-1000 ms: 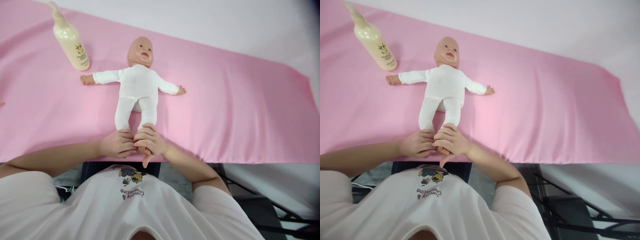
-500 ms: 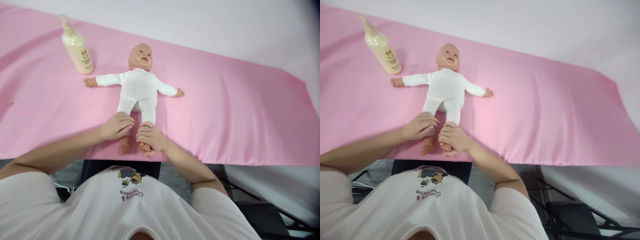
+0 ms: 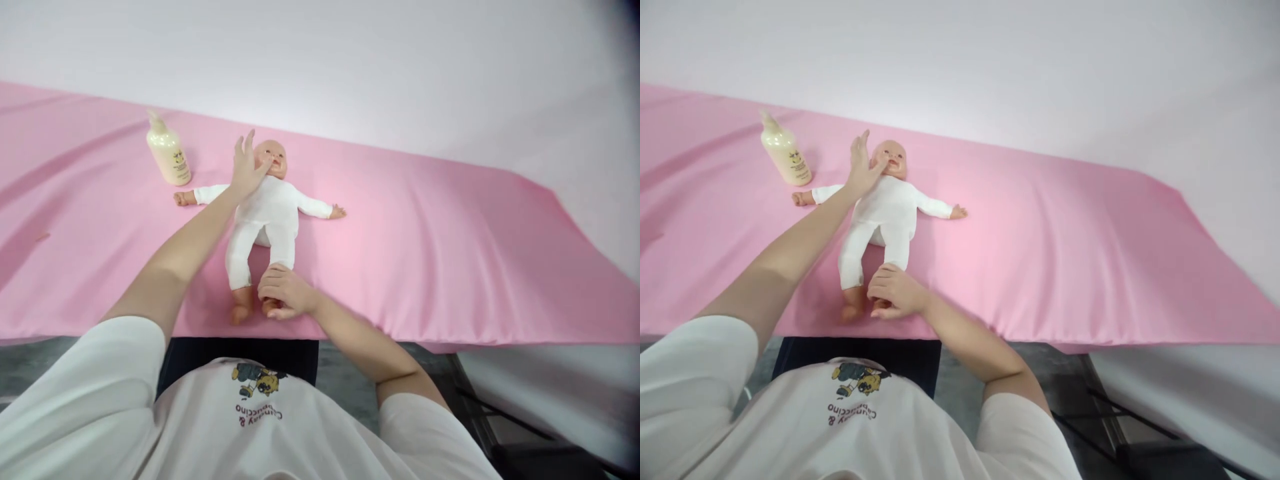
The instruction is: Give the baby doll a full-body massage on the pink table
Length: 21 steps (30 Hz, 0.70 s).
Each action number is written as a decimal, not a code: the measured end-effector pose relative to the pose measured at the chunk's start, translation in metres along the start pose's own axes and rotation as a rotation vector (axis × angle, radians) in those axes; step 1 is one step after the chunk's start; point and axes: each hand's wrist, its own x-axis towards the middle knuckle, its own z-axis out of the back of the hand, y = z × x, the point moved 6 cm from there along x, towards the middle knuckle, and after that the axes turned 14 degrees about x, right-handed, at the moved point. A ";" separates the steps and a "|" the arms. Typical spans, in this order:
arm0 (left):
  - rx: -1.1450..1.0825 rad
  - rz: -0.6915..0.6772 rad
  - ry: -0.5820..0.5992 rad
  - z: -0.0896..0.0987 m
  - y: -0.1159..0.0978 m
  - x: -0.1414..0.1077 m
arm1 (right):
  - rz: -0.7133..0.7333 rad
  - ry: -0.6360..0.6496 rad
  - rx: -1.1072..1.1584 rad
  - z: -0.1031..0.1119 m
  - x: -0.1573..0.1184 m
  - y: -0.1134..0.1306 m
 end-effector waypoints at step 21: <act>-0.647 0.480 0.134 -0.025 0.030 0.014 | -0.799 -1.211 0.729 0.040 -0.045 -0.081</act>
